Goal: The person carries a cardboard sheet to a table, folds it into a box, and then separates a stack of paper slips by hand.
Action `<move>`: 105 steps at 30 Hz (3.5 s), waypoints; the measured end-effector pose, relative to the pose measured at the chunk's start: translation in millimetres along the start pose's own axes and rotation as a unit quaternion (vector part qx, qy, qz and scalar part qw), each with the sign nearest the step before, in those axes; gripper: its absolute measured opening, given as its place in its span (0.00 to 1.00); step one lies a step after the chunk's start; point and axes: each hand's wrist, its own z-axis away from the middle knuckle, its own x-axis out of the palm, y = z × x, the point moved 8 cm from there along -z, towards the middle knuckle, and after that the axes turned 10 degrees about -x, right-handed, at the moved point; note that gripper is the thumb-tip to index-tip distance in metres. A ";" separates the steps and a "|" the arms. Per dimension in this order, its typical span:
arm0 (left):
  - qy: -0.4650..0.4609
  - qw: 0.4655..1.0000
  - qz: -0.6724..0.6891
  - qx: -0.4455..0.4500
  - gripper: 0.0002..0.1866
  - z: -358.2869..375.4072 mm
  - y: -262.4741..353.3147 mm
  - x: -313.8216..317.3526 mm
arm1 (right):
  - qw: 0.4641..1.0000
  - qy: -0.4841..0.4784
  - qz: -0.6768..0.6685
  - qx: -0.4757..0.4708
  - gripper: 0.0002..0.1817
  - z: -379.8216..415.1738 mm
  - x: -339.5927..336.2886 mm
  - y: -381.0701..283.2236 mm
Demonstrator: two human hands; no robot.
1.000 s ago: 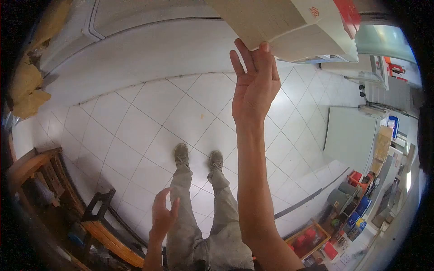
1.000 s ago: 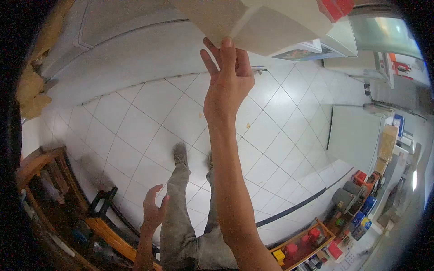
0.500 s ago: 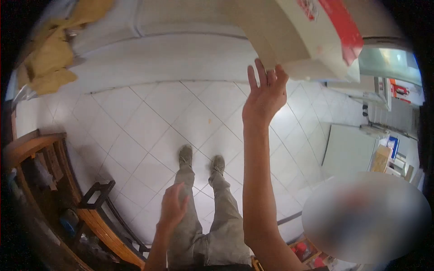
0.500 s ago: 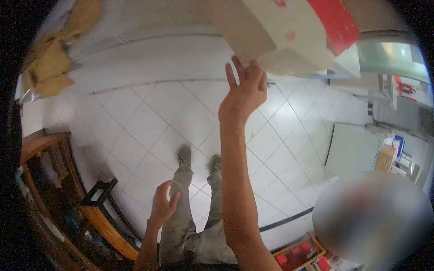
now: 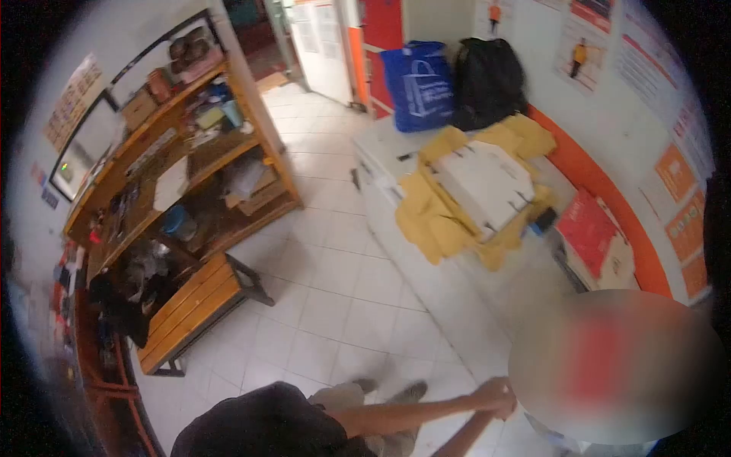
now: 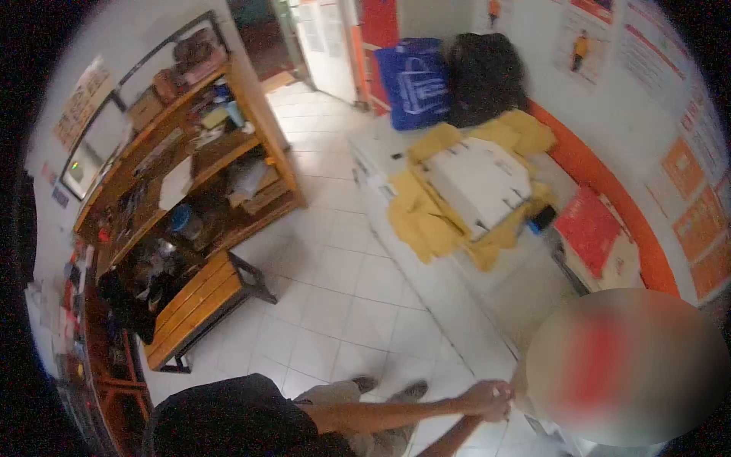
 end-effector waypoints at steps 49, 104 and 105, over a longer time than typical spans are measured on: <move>-0.032 0.907 0.236 -0.348 0.32 -77.4 6.0 15.6 | 0.907 0.027 -0.154 0.391 0.19 43.1 18.7 -86.7; 0.043 0.928 0.214 -0.302 0.31 -85.8 238.1 157.6 | 0.905 0.009 -0.248 0.346 0.29 -140.3 -34.8 -284.5; 0.043 0.931 0.212 -0.295 0.32 -94.1 242.6 170.5 | 0.909 0.022 -0.254 0.329 0.29 -152.6 -35.3 -291.2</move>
